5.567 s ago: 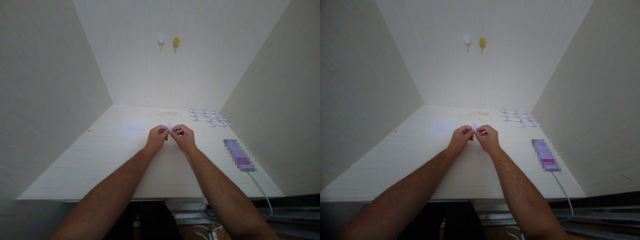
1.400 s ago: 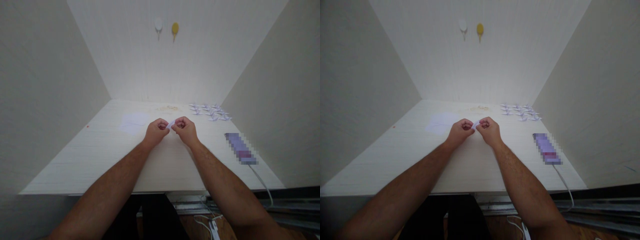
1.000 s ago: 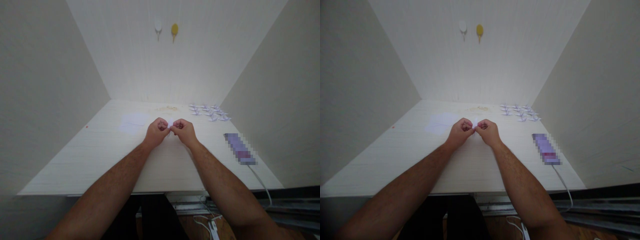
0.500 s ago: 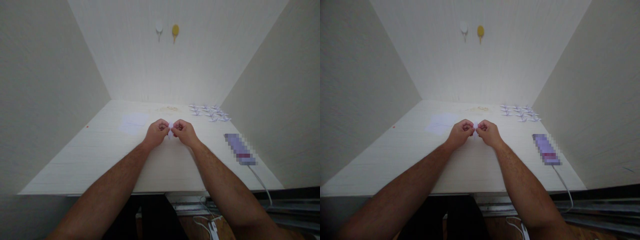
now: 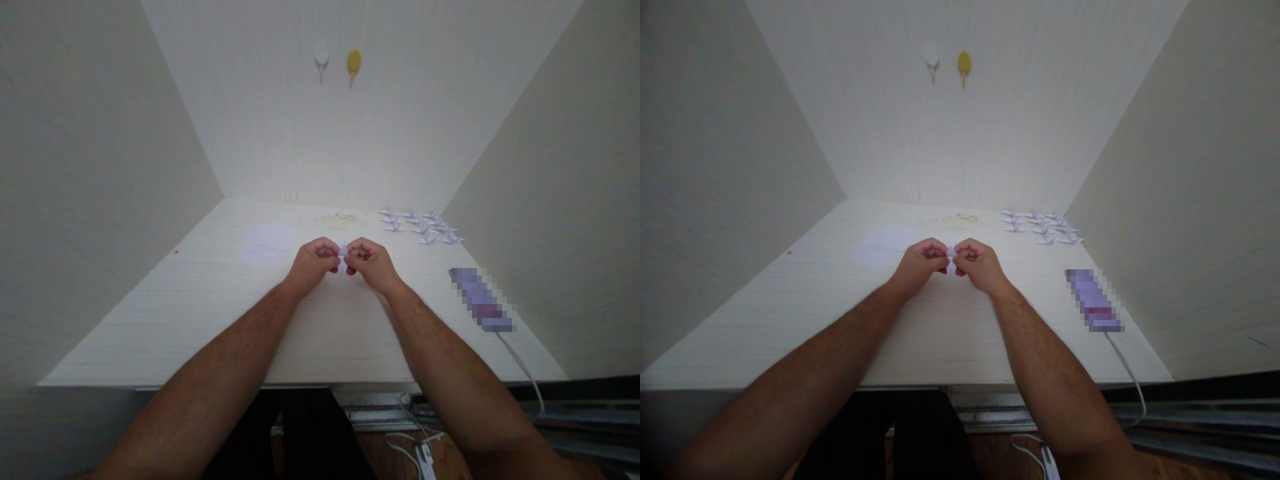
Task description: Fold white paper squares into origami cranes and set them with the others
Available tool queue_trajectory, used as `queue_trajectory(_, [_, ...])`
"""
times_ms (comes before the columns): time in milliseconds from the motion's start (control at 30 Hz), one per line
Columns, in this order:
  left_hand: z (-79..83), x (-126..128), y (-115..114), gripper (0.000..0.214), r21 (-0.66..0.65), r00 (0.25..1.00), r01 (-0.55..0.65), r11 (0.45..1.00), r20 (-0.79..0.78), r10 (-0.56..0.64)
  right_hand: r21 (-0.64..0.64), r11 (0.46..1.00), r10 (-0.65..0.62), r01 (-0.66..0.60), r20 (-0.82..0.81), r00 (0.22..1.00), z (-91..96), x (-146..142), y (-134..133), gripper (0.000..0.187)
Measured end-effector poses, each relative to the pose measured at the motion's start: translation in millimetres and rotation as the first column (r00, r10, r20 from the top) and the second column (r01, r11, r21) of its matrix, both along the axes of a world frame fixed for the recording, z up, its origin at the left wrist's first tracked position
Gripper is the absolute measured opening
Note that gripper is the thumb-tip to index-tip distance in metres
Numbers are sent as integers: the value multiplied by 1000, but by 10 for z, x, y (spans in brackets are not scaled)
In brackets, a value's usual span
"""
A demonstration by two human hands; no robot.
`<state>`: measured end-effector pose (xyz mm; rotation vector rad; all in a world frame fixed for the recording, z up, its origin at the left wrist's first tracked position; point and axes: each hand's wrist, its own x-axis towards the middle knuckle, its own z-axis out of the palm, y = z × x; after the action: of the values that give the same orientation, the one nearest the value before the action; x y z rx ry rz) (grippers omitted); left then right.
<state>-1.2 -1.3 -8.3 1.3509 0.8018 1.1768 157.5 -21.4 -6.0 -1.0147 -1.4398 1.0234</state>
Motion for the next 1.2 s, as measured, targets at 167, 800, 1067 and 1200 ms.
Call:
queue_trajectory(167, [-36, -18, 17, 11, -16, 999, 28, 999, 19, -27, -7, 1000, 28, -28, -9, 1000, 19, 18, -1, 13])
queue_trajectory(800, [1, -24, 5, 23, -52, 998, 25, 998, 53, -22, 84, 996, -38, 27, 139, 990, 21, 52, -25, 9])
queue_trajectory(1067, [41, -6, 10, 21, 16, 992, -121, 992, -19, 122, -13, 999, -42, 43, 12, 999, 1, -17, -17, 19])
queue_trajectory(1200, [11, -12, 29, 19, 82, 988, -145, 986, -48, 149, -69, 994, -86, 89, 46, 995, -14, -41, -2, 19])
